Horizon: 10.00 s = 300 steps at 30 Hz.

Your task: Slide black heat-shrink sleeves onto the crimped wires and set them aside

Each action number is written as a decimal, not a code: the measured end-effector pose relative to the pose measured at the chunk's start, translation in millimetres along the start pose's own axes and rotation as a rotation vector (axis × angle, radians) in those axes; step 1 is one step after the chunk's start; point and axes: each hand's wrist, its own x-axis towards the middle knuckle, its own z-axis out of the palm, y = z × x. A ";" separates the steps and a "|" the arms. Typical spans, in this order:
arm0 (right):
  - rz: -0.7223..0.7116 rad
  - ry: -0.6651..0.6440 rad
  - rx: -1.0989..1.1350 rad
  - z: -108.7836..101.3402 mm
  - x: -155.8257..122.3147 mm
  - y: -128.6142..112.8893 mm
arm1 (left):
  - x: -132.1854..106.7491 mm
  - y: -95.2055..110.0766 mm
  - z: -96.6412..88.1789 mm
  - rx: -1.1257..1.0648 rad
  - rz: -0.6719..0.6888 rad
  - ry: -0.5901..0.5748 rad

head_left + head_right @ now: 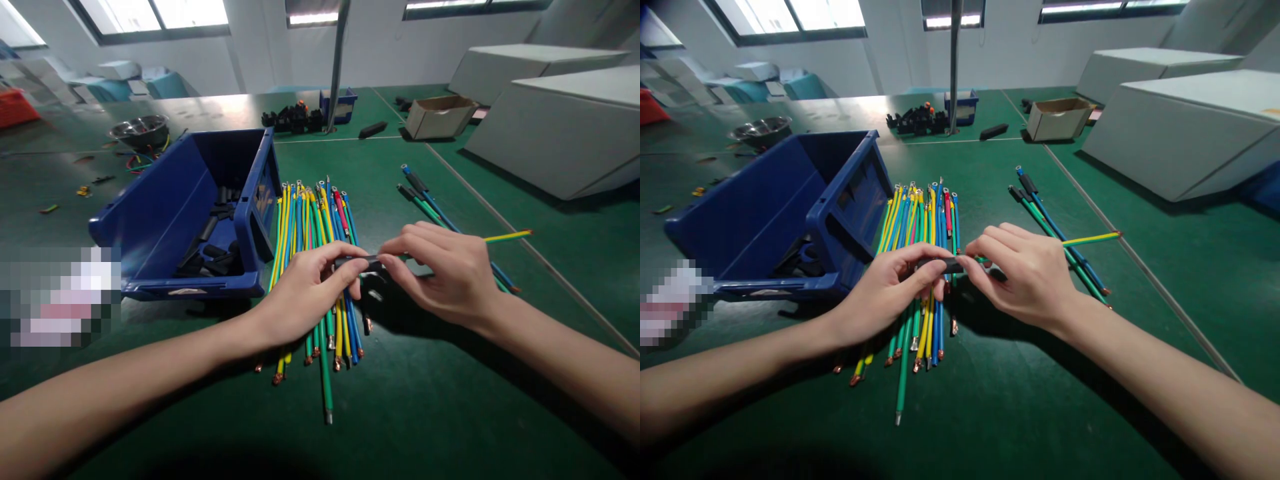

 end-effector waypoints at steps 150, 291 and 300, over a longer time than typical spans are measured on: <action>-0.004 0.062 0.031 -6.9 5.1 -2.8 | 6.4 -3.2 -2.0 -0.376 0.061 0.128; -0.034 0.063 0.097 -5.7 1.5 2.8 | 2.2 -5.7 -3.7 -0.364 0.038 0.131; 0.037 0.109 0.146 -2.9 3.1 -3.3 | 0.9 -4.8 -4.5 -0.358 0.051 0.113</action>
